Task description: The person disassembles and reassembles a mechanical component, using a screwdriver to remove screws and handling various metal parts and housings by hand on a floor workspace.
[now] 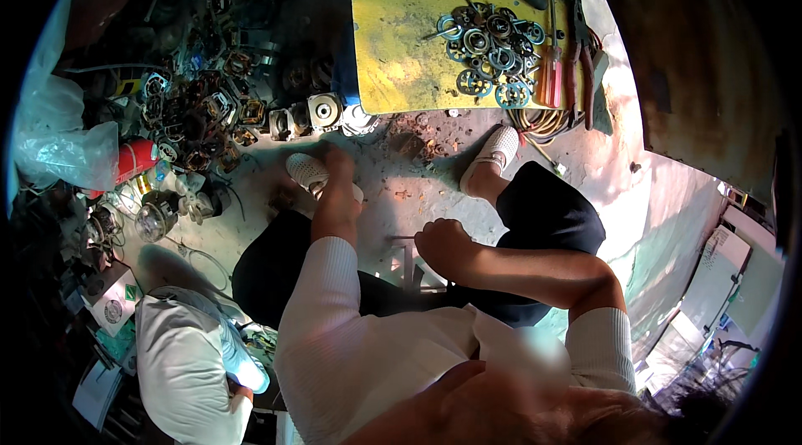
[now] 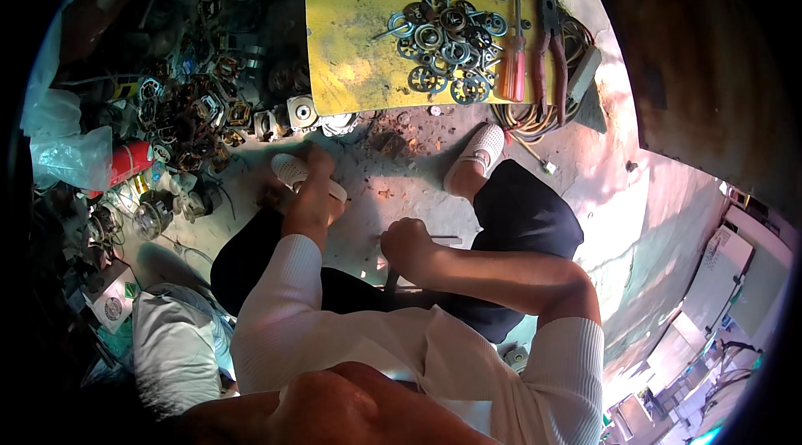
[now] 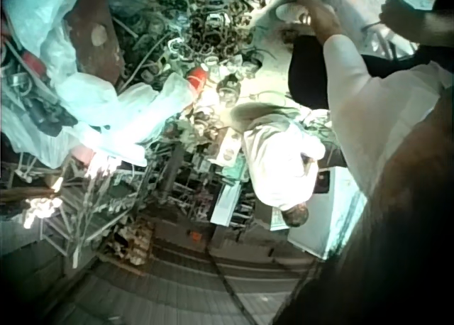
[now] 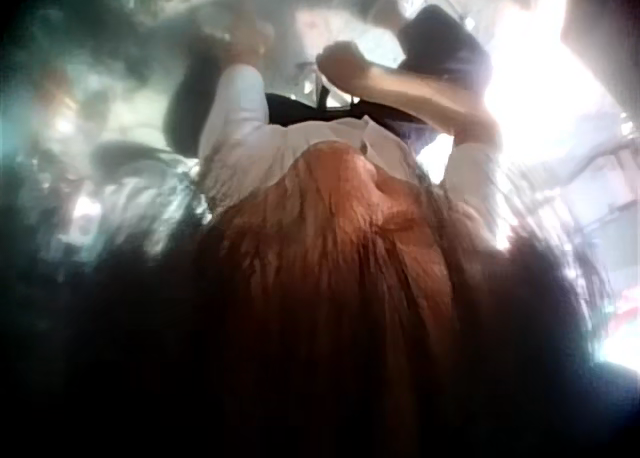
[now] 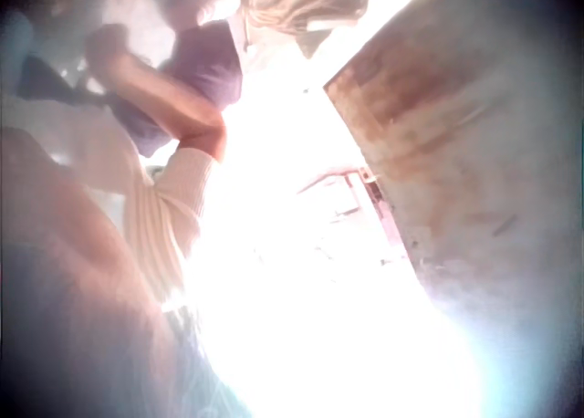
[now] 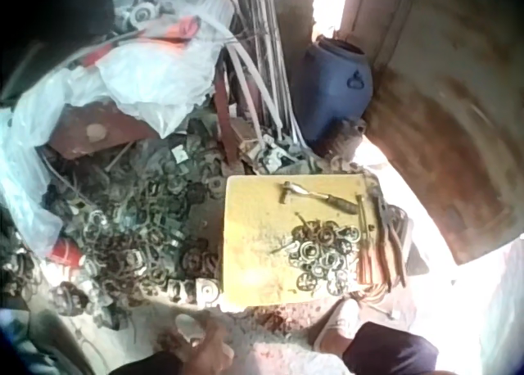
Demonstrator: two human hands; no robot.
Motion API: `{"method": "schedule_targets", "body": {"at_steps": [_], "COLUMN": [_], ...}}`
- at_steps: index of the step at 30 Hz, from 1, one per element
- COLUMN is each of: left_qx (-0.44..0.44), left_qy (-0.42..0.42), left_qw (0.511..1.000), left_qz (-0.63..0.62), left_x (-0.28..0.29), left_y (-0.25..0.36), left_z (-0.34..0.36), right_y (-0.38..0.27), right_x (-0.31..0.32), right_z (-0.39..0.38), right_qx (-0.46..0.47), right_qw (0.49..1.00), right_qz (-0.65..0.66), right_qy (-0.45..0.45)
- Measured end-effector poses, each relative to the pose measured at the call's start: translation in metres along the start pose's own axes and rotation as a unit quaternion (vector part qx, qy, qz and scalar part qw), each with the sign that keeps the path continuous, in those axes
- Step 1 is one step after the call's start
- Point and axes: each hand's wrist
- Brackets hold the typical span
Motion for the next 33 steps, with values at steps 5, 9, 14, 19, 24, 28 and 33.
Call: {"method": "schedule_targets", "body": {"at_steps": [5,9,14,19,24,28,33], "left_qx": [0.136,0.182,0.164,0.001,-0.031,-0.027,-0.096], "left_qy": [0.174,0.236,0.407,0.436,0.145,0.229,-0.047], "left_qw": [0.959,0.92,0.888,0.864,0.894,0.899,0.971], "left_qz": [-0.178,-0.256,-0.138,-0.252,-0.422,-0.372,-0.215], "left_x": [0.014,0.001,-0.019,-0.026,0.081,0.102,0.155], "left_y": [0.049,0.041,0.052,0.105,0.173,0.174,0.121], "left_z": [-0.016,-0.02,-0.019,-0.037,-0.111,-0.129,-0.123], "right_y": [0.004,0.006,0.006,-0.004,-0.002,-0.009,-0.014], "right_x": [-0.007,-0.012,0.002,0.008,-0.009,-0.009,0.012], "right_z": [-0.003,-0.002,0.0,0.006,0.008,0.013,0.03], "right_qx": [-0.033,-0.023,-0.024,-0.006,0.006,0.036,0.037], "right_qw": [0.998,0.997,0.999,0.999,0.998,0.997,0.996], "right_qz": [0.051,0.073,0.037,-0.032,-0.052,-0.072,-0.082], "right_qy": [0.005,0.011,0.011,0.02,0.045,0.021,0.013]}}
Point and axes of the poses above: each hand's wrist, its own z-axis towards the middle knuckle, its own x-axis out of the back of the hand, y = z × x, and after that the axes turned 8 degrees about -z, right-handed
